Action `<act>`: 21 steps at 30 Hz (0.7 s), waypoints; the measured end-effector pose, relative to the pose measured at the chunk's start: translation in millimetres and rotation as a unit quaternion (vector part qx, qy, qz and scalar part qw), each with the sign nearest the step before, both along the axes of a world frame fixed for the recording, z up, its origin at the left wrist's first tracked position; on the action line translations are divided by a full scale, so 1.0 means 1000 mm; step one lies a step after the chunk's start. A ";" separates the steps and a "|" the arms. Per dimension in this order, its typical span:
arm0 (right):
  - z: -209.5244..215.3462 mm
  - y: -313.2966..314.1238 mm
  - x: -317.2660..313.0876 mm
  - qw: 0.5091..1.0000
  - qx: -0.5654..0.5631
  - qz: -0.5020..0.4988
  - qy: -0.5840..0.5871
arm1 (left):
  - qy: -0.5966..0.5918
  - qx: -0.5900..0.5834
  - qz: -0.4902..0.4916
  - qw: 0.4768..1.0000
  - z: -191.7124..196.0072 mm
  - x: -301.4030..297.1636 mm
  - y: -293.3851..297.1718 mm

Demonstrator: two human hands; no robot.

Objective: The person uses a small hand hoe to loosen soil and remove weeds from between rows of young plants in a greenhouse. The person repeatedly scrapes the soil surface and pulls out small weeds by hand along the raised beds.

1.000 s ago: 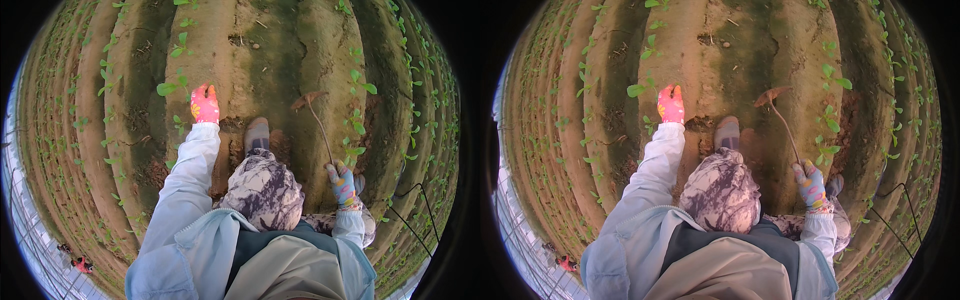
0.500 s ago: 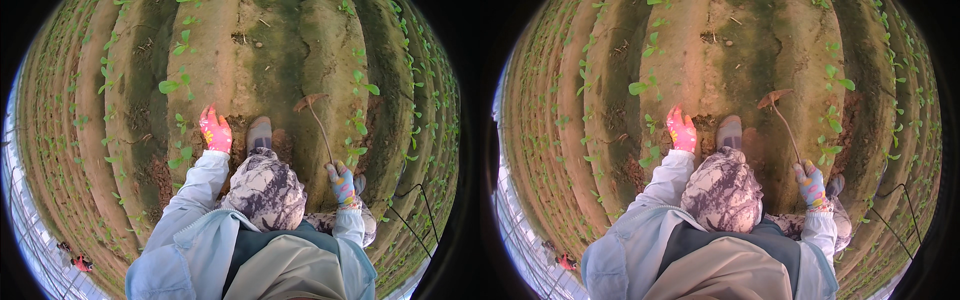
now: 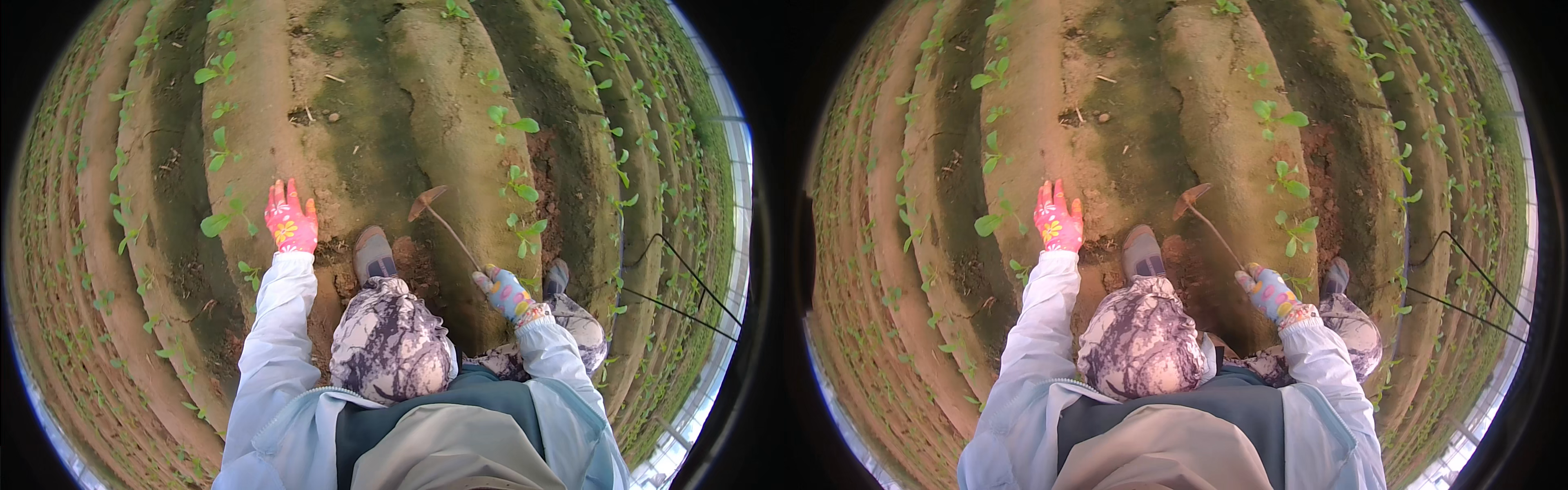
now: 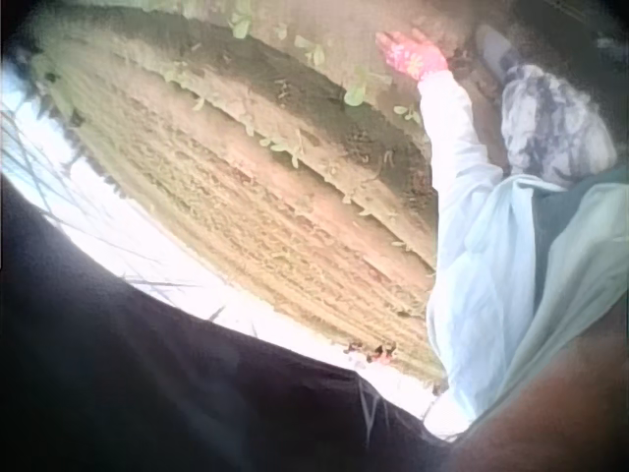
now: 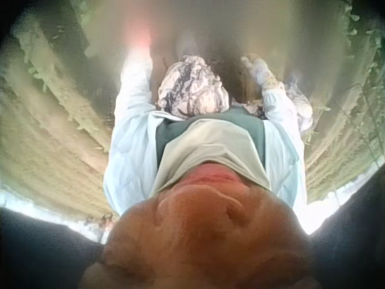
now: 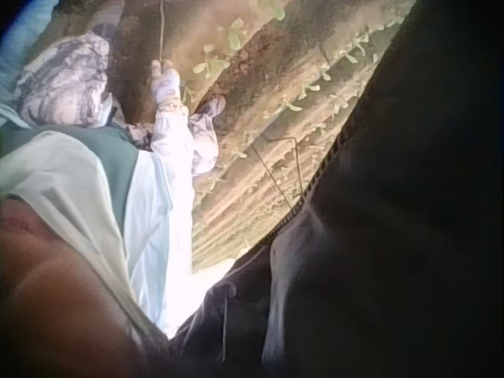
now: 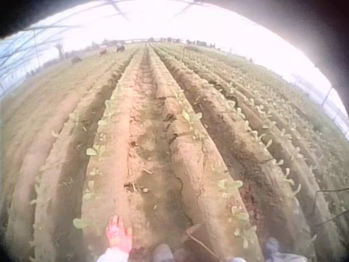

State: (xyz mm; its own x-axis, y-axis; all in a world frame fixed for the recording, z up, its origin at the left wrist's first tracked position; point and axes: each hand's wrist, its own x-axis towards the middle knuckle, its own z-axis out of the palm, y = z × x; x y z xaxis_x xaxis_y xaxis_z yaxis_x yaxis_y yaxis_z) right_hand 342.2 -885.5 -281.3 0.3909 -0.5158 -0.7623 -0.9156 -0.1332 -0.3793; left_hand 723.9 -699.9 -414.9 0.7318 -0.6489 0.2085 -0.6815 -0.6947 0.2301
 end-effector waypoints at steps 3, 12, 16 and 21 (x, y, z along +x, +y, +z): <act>-0.007 0.012 0.007 0.998 0.009 -0.040 -0.050 | -0.010 0.022 -0.010 1.000 -0.001 -0.001 0.001; -0.038 0.036 0.039 0.977 0.074 -0.179 -0.086 | -0.011 -0.002 0.001 1.000 -0.002 -0.002 -0.001; -0.054 0.029 0.060 0.940 0.179 -0.267 -0.118 | -0.009 -0.001 -0.001 1.000 -0.005 -0.002 0.001; -0.071 0.028 0.084 0.908 0.234 -0.296 -0.181 | -0.005 -0.009 -0.004 1.000 -0.007 0.001 0.002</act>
